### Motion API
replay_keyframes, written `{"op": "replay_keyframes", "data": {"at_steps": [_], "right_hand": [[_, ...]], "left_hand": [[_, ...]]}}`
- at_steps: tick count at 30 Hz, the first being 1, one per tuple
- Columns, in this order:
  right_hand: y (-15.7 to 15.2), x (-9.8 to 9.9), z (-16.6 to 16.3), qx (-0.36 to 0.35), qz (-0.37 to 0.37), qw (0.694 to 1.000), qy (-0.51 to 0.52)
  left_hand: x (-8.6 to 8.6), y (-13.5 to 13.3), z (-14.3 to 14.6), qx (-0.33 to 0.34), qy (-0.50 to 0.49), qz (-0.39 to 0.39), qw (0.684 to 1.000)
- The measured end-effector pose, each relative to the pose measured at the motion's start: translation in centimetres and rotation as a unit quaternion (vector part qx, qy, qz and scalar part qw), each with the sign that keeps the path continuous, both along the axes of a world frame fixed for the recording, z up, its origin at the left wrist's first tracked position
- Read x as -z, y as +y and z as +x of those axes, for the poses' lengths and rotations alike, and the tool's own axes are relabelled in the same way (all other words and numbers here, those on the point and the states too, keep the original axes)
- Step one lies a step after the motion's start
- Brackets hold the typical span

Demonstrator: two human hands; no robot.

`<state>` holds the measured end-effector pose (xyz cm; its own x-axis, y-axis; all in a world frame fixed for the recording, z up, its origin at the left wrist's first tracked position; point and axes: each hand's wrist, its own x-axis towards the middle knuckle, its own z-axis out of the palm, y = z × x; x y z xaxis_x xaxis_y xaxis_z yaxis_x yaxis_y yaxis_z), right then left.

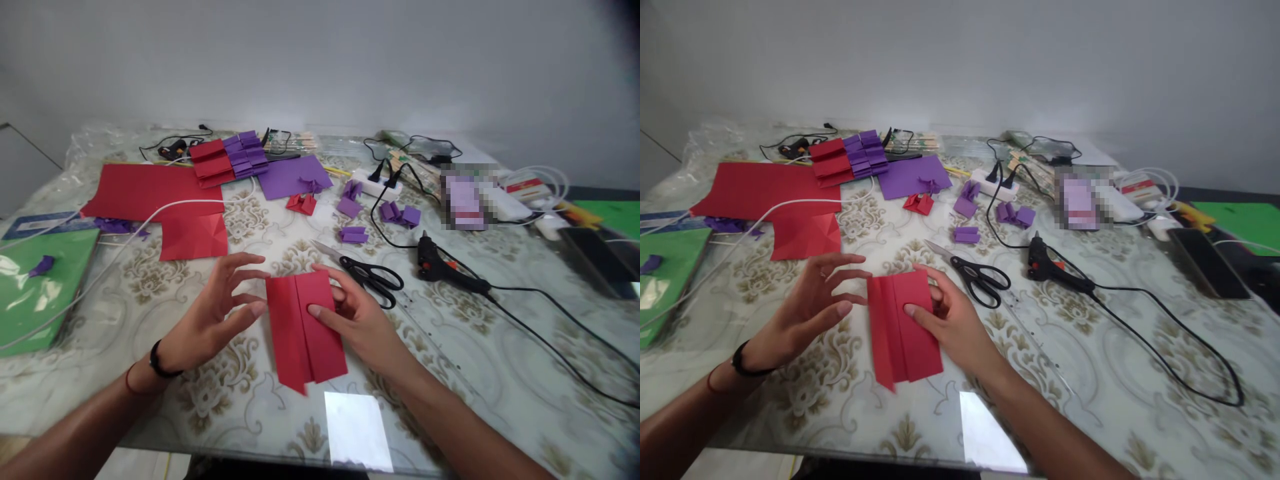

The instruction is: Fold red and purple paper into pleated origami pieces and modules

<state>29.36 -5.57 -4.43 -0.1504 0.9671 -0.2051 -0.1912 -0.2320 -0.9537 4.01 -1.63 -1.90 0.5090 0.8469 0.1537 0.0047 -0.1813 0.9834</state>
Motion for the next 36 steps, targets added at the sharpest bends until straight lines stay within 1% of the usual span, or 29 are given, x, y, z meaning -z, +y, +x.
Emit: {"op": "replay_keyframes", "data": {"at_steps": [2, 5, 7, 9, 11, 12, 14, 16, 17, 20, 22, 24, 27, 32, 34, 36], "right_hand": [[-0.1, -0.2, -0.2, 0.015, -0.002, 1.000, 0.000], [-0.4, -0.6, -0.6, 0.021, 0.011, 1.000, 0.000], [-0.5, -0.7, -0.8, 0.025, 0.021, 0.999, 0.004], [-0.5, -0.7, -1.0, 0.035, 0.031, 0.999, -0.003], [-0.5, -0.6, -1.2, 0.048, 0.039, 0.998, -0.016], [-0.4, -0.5, -1.3, 0.061, 0.046, 0.997, -0.018], [-0.4, -0.2, -1.4, 0.093, 0.063, 0.994, -0.017], [-0.5, 0.0, -1.4, 0.101, 0.087, 0.990, -0.038], [-0.5, 0.0, -1.4, 0.090, 0.096, 0.989, -0.063], [-0.8, -0.2, -1.3, 0.026, 0.103, 0.984, -0.143], [-1.0, -0.6, -1.4, -0.002, 0.098, 0.982, -0.162], [-1.1, -0.9, -1.5, -0.020, 0.092, 0.983, -0.155], [-1.1, -1.0, -1.6, -0.038, 0.086, 0.989, -0.111], [-0.9, -0.4, -1.4, -0.047, 0.095, 0.994, -0.027], [-0.8, -0.3, -1.2, -0.055, 0.098, 0.994, -0.018], [-0.7, -0.4, -1.0, -0.054, 0.108, 0.992, -0.035]], "left_hand": [[0.6, -0.1, 0.3, -0.015, -0.005, -0.080, 0.997], [1.3, -0.1, 0.8, -0.041, 0.025, -0.159, 0.986], [1.4, -0.2, 1.1, -0.021, 0.017, -0.209, 0.977], [1.3, -0.3, 1.3, 0.032, 0.008, -0.243, 0.970], [1.2, -0.4, 1.5, 0.082, 0.024, -0.244, 0.966], [1.1, -0.4, 1.5, 0.093, 0.034, -0.234, 0.967], [1.0, -0.6, 1.6, 0.089, 0.046, -0.216, 0.971], [0.9, -0.6, 1.6, 0.071, 0.034, -0.204, 0.976], [0.8, -0.6, 1.6, 0.062, 0.022, -0.200, 0.978], [0.4, -0.6, 1.6, 0.047, -0.018, -0.184, 0.982], [0.2, -0.6, 1.6, 0.051, -0.030, -0.177, 0.982], [0.2, -0.6, 1.6, 0.060, -0.031, -0.175, 0.982], [0.2, -0.5, 1.4, 0.066, -0.031, -0.182, 0.981], [0.4, -0.4, 1.2, 0.055, -0.046, -0.190, 0.979], [0.5, -0.3, 1.1, 0.043, -0.049, -0.193, 0.979], [0.5, -0.3, 1.1, 0.037, -0.056, -0.193, 0.979]]}}
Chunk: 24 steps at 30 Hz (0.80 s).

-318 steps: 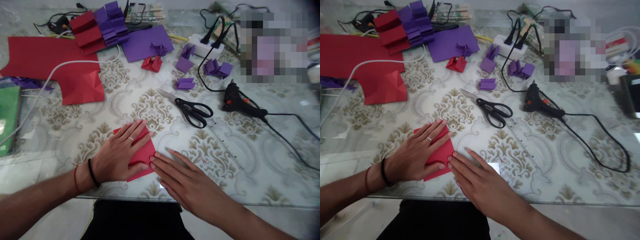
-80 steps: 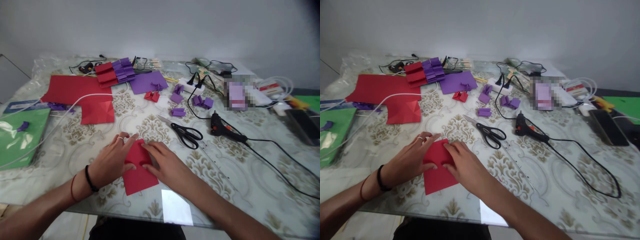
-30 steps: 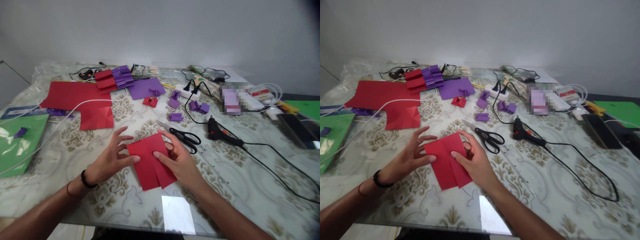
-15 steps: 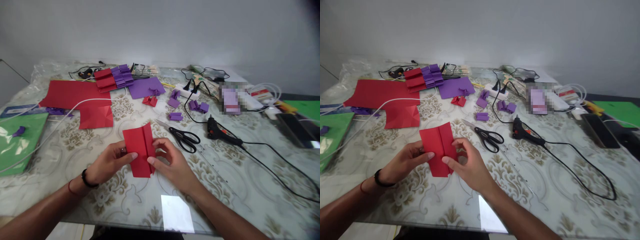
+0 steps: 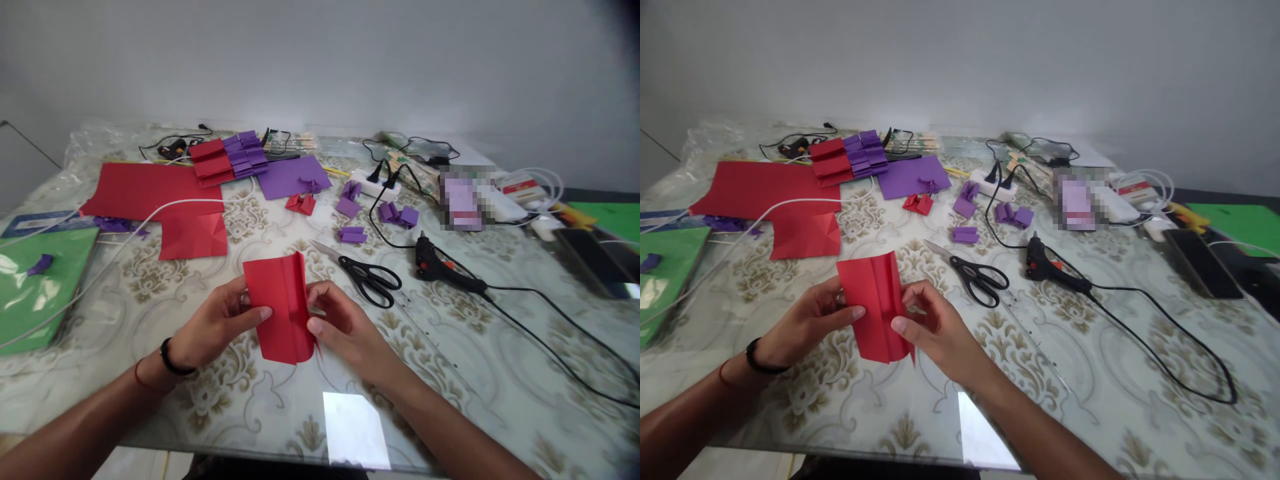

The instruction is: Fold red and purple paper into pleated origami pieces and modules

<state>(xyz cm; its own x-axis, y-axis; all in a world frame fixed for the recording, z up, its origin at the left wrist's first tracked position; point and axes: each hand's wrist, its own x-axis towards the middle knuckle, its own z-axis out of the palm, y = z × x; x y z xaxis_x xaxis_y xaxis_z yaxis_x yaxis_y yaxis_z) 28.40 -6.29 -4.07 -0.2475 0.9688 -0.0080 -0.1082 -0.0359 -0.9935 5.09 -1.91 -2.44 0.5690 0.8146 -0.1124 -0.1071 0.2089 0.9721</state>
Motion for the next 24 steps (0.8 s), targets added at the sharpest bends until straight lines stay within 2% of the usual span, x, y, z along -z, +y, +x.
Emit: {"op": "replay_keyframes", "data": {"at_steps": [5, 9, 13, 17, 19, 22, 24], "right_hand": [[0.1, -0.3, 0.3, 0.044, -0.011, 0.998, -0.047], [0.1, -0.1, -0.1, 0.064, -0.030, 0.997, -0.016], [-0.1, 0.2, -0.4, 0.089, -0.011, 0.996, 0.013], [-0.8, -0.1, -0.6, 0.061, -0.002, 0.998, -0.029], [-1.3, -0.5, -0.7, 0.048, 0.025, 0.996, -0.077], [-1.8, -1.3, -0.8, 0.016, 0.118, 0.982, -0.144], [-2.1, -1.6, -0.9, -0.012, 0.175, 0.969, -0.175]], "left_hand": [[0.0, 0.0, 0.0, 0.004, -0.030, -0.008, 0.999], [-0.5, -0.1, 0.2, 0.010, -0.028, -0.012, 0.999], [-0.6, -0.3, 0.1, -0.003, 0.066, 0.012, 0.998], [-0.2, -0.8, 0.0, -0.029, 0.182, 0.058, 0.981], [-0.1, -1.1, 0.1, -0.049, 0.227, 0.090, 0.968], [-0.4, -1.4, 0.4, -0.083, 0.267, 0.123, 0.952], [-0.7, -1.6, 0.6, -0.093, 0.263, 0.119, 0.953]]}}
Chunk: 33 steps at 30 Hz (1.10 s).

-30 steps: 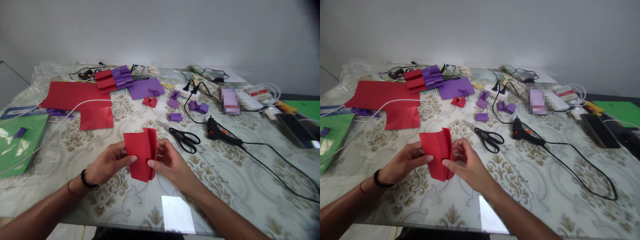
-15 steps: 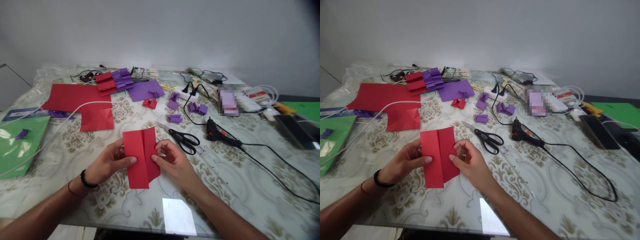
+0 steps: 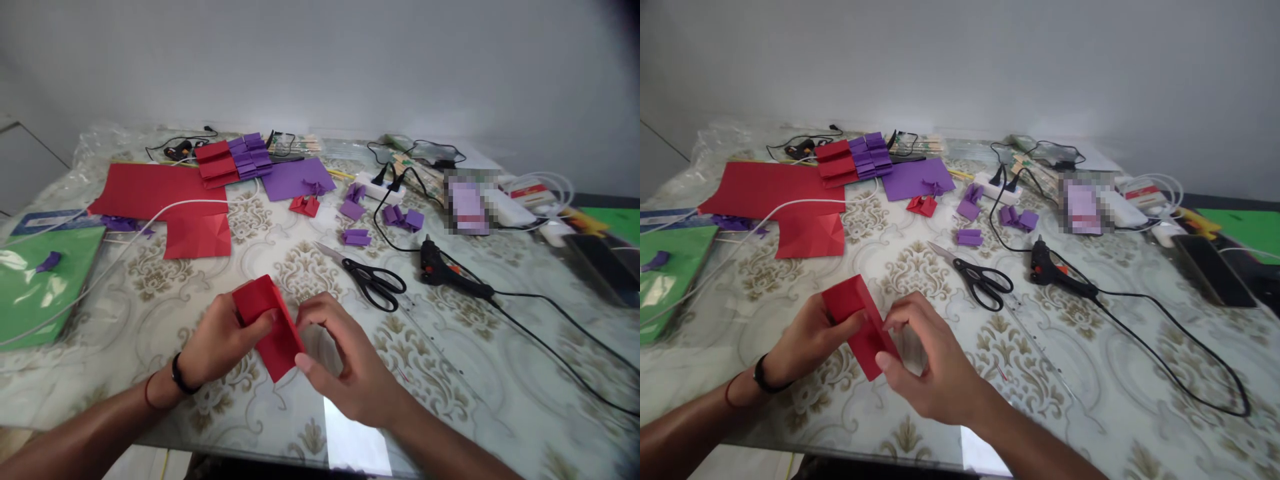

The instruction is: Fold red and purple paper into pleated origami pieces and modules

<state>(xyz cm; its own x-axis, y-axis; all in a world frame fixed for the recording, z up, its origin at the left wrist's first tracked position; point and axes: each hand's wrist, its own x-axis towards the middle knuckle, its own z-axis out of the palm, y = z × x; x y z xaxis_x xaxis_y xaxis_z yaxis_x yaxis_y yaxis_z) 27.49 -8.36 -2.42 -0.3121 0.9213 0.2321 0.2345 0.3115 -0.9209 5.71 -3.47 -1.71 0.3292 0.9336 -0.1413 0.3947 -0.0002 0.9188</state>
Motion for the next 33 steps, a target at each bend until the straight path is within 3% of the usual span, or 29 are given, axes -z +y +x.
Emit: {"op": "replay_keyframes", "data": {"at_steps": [5, 8, 10, 12, 14, 18, 24, 27, 33], "right_hand": [[-0.1, 0.3, -0.2, -0.017, 0.013, 0.998, -0.063], [0.2, 0.7, -0.3, 0.012, 0.029, 0.997, -0.074], [0.4, 0.8, -0.3, 0.025, 0.038, 0.997, -0.068], [0.6, 0.7, -0.3, 0.036, 0.014, 0.999, -0.035], [0.8, 0.5, -0.3, 0.058, -0.058, 0.996, 0.020], [1.1, 0.4, -0.1, 0.068, -0.184, 0.977, 0.082], [1.3, 0.2, 0.2, 0.060, -0.209, 0.972, 0.094], [1.4, 0.1, 0.2, 0.069, -0.207, 0.970, 0.106], [1.3, 0.2, 0.0, 0.065, -0.204, 0.971, 0.102]], "left_hand": [[0.1, 0.0, 0.1, 0.011, -0.126, -0.065, 0.990], [0.6, -0.1, -0.1, 0.032, -0.269, -0.150, 0.951], [0.8, -0.2, -0.3, 0.040, -0.295, -0.165, 0.940], [0.6, -0.2, -0.4, 0.044, -0.234, -0.142, 0.961], [0.2, -0.1, -0.3, 0.056, -0.170, -0.110, 0.978], [-0.4, 0.1, 0.0, 0.081, -0.153, -0.084, 0.981], [-0.2, 0.7, -0.2, 0.099, -0.078, -0.124, 0.984], [-0.1, 0.8, -0.3, 0.114, -0.092, -0.136, 0.980], [-0.2, 0.4, -0.1, 0.146, -0.012, -0.096, 0.985]]}}
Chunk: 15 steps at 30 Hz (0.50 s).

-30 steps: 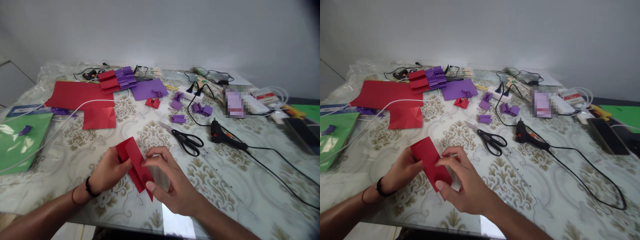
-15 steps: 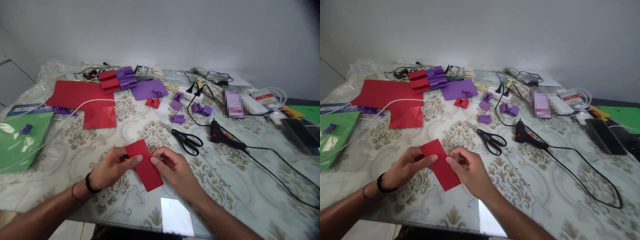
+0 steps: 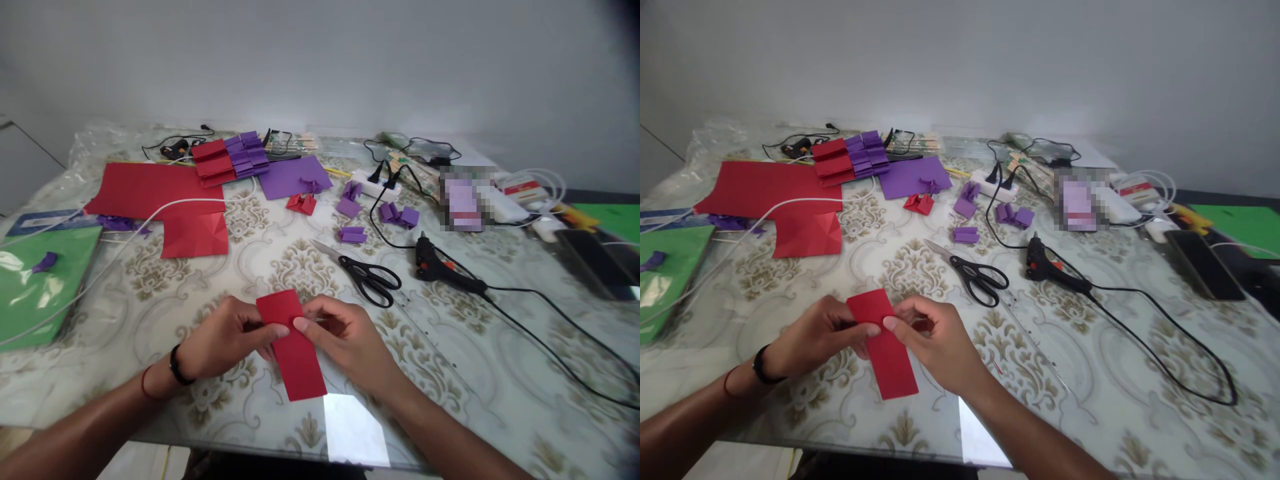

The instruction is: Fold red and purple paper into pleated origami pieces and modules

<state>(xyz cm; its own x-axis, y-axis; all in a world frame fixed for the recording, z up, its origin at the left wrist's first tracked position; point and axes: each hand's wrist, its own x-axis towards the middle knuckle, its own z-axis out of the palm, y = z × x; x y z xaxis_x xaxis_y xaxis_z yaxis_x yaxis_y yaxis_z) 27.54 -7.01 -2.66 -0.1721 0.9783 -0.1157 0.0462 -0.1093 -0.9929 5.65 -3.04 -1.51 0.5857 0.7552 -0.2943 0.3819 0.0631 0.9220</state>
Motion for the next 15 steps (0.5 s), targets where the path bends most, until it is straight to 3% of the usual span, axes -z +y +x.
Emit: {"op": "replay_keyframes", "data": {"at_steps": [4, 10, 15], "right_hand": [[0.08, 0.09, 0.15, 0.029, 0.004, 0.999, 0.021], [0.03, -0.13, 0.21, 0.026, 0.003, 0.999, 0.032], [0.03, -0.07, 0.10, 0.051, -0.009, 0.999, 0.014]], "left_hand": [[-0.08, -0.24, 0.08, 0.018, -0.038, -0.007, 0.999], [-0.08, -0.43, 0.14, 0.039, 0.029, 0.105, 0.993], [-0.39, -0.59, 0.40, 0.022, -0.003, 0.118, 0.993]]}}
